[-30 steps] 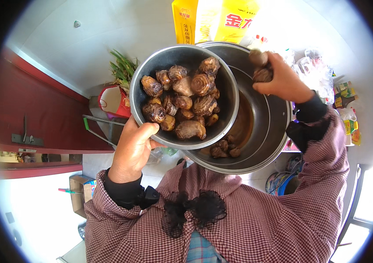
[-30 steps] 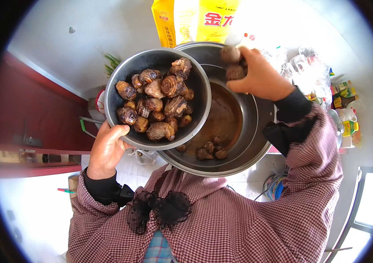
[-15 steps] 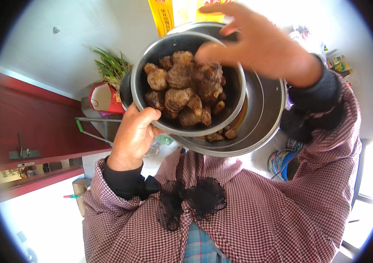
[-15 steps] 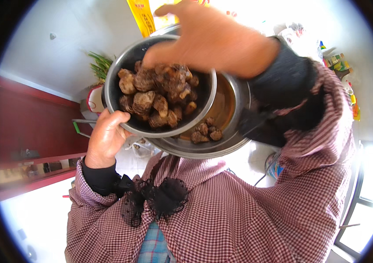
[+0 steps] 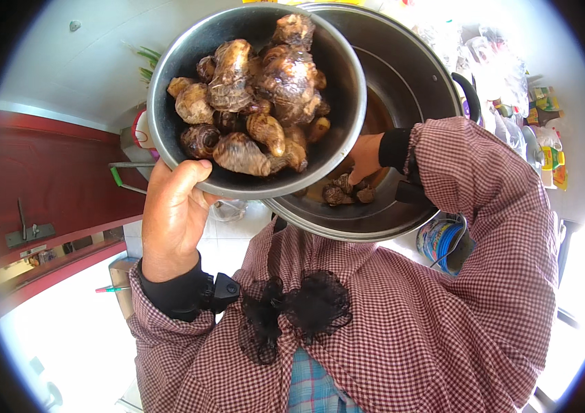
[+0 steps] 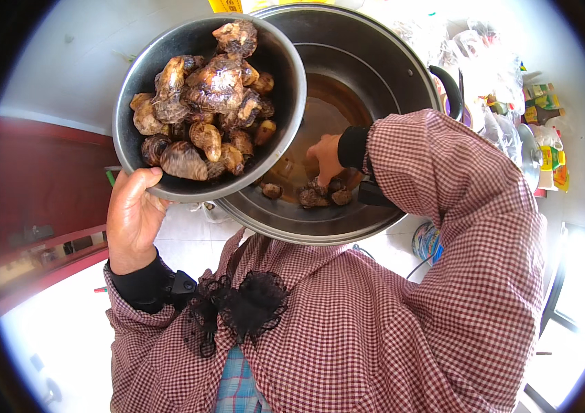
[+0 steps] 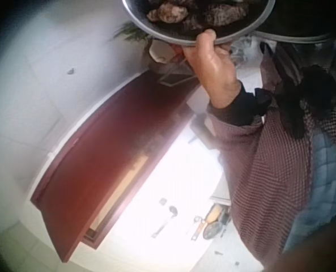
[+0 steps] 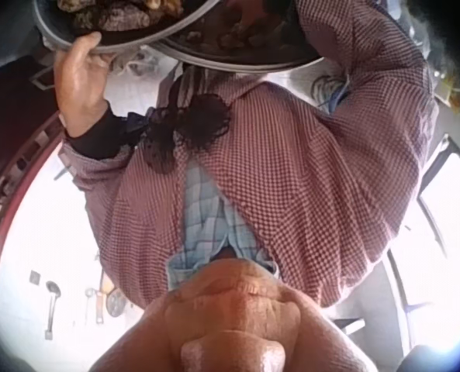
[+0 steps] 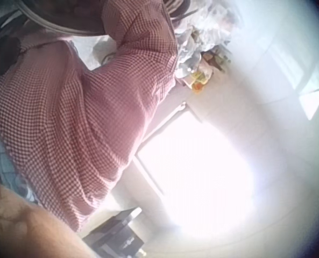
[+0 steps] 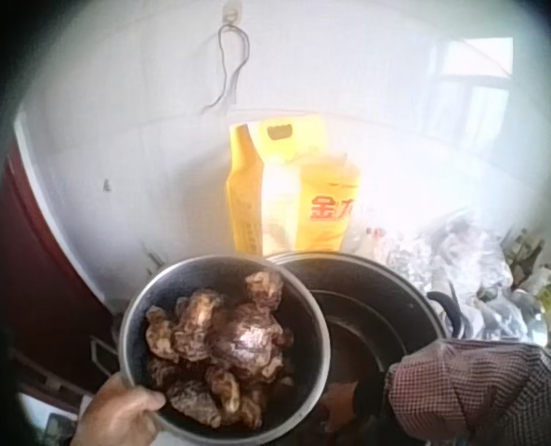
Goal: The person cleans a metal bowl and the sink with a cloth, then transfers small brown root vegetables from a large pot into a smaller bowl. The person places the filled bowl on the counter.
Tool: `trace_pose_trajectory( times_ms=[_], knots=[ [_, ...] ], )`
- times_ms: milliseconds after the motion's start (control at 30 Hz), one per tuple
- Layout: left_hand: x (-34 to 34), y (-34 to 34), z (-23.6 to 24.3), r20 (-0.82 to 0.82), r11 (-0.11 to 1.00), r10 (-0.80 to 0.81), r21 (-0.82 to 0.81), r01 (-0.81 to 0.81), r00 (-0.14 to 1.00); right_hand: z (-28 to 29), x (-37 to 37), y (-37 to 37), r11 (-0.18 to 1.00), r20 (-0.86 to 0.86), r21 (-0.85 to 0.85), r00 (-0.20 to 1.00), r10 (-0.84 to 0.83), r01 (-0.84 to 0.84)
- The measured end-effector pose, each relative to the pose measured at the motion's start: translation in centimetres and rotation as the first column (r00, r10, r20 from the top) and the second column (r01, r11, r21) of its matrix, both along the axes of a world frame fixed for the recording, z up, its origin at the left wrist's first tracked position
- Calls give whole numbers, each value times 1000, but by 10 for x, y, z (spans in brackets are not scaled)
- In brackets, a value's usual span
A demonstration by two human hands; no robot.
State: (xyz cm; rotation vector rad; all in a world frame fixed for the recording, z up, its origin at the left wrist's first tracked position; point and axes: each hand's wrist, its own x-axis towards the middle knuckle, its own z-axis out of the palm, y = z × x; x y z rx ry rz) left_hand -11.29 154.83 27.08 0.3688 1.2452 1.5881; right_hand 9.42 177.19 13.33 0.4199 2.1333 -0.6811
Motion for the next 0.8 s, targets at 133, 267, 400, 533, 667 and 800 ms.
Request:
trace_pose_trajectory(
  times_ms=[133,267,400,533,667,800],
  knots=[
    [4,-3,-2,10,1000,3,15,-3,1000,-12,0,-5,918,283,-229,925,-254,323],
    [4,-2,-4,15,1000,11,10,-11,1000,-28,2,-13,941,258,-229,947,-189,250],
    [6,0,-3,33,999,32,33,-33,999,-44,0,-20,830,443,-361,861,-249,425],
    [8,1,-1,21,999,44,14,-44,999,-46,-4,-23,714,507,-452,812,-288,535],
    [6,2,-2,13,1000,23,18,-23,1000,-40,-6,-21,680,597,-332,704,-385,654],
    [6,0,-3,7,999,23,24,-23,1000,-42,-9,-22,534,699,-427,641,-318,730]
  ],
)
